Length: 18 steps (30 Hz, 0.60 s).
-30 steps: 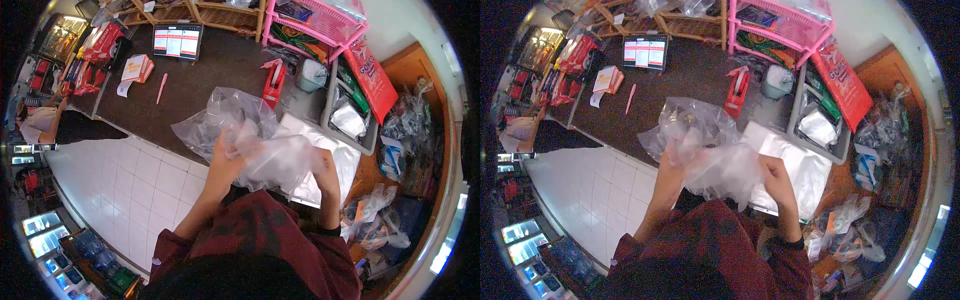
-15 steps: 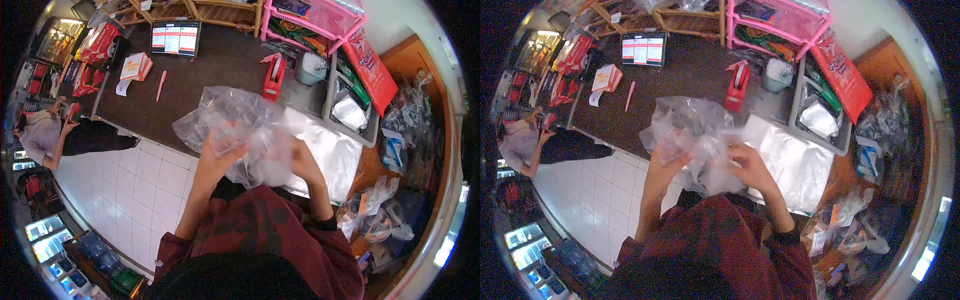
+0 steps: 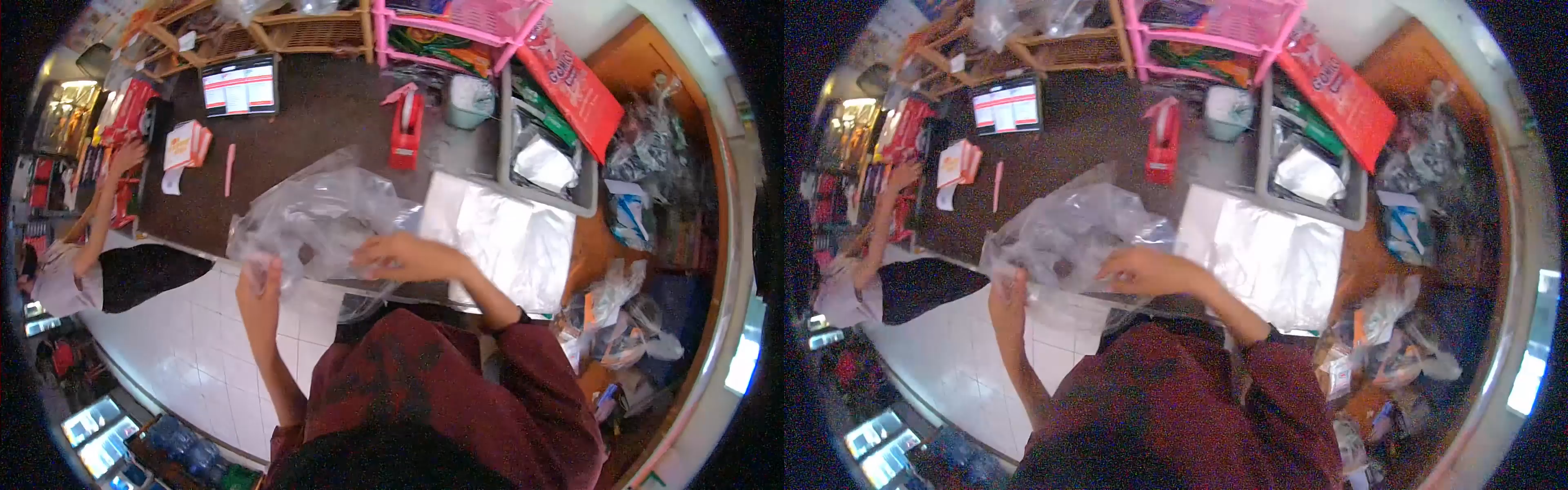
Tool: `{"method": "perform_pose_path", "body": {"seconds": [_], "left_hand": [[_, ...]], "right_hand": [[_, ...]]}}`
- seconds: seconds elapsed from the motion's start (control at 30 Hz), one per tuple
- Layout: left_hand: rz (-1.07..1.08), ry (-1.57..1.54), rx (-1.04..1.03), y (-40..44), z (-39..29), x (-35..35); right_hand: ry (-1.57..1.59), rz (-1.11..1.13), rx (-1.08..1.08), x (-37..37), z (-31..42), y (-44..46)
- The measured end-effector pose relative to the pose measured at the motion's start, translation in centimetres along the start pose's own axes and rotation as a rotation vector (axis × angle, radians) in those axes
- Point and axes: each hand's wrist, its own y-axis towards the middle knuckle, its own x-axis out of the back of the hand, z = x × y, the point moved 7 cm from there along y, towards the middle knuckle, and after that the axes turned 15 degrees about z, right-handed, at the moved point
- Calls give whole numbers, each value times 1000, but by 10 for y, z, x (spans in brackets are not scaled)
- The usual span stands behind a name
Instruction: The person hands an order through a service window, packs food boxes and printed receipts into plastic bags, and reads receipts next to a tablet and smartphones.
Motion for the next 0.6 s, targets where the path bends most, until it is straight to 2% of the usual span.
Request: {"method": "perform_pose_path", "body": {"seconds": [0.03, 0.07, 0.1, 0.13, 0.17, 0.2, 0.23, 0.27, 0.3, 0.37, 0.43, 0.47, 0.5, 0.53, 0.6], "left_hand": [[19, -10, -8, -1, 3, -3], [9, -37, 11, -2, 7, -3], [-7, -61, 32, -3, 10, -3], [1, -61, 27, -4, 9, -5], [-13, -59, 17, -4, 8, -4], [-30, -59, 9, -5, 7, -3], [-52, -64, 2, -5, 7, -2], [-57, -71, 2, -6, 7, -1], [-33, -53, 33, -5, 9, -1], [-16, -42, 69, -3, 12, 1], [-48, -36, -24, -2, 8, 4], [-51, -38, -22, -1, 7, 5], [-38, -20, 2, 0, 6, 6], [-23, -1, 25, 0, 5, 6], [0, -2, 30, 2, 1, 6]], "right_hand": [[352, 70, 116, 32, 15, -20], [500, -241, 129, 70, -14, -49], [177, -593, 29, 115, -55, -91], [-226, -875, -264, 153, -65, -136], [-285, -1031, -326, 182, -124, -190], [-685, -1118, -697, 196, -164, -236], [-1014, -1066, -850, 195, -179, -260], [-889, -996, -895, 199, -222, -282], [-899, -994, -886, 200, -222, -281], [-886, -821, -989, 190, -230, -279], [-889, -790, -959, 193, -188, -269], [-790, -834, -905, 195, -170, -271], [-689, -876, -853, 196, -163, -273], [-774, -881, -753, 202, -175, -284], [-766, -849, -785, 206, -161, -289]]}}
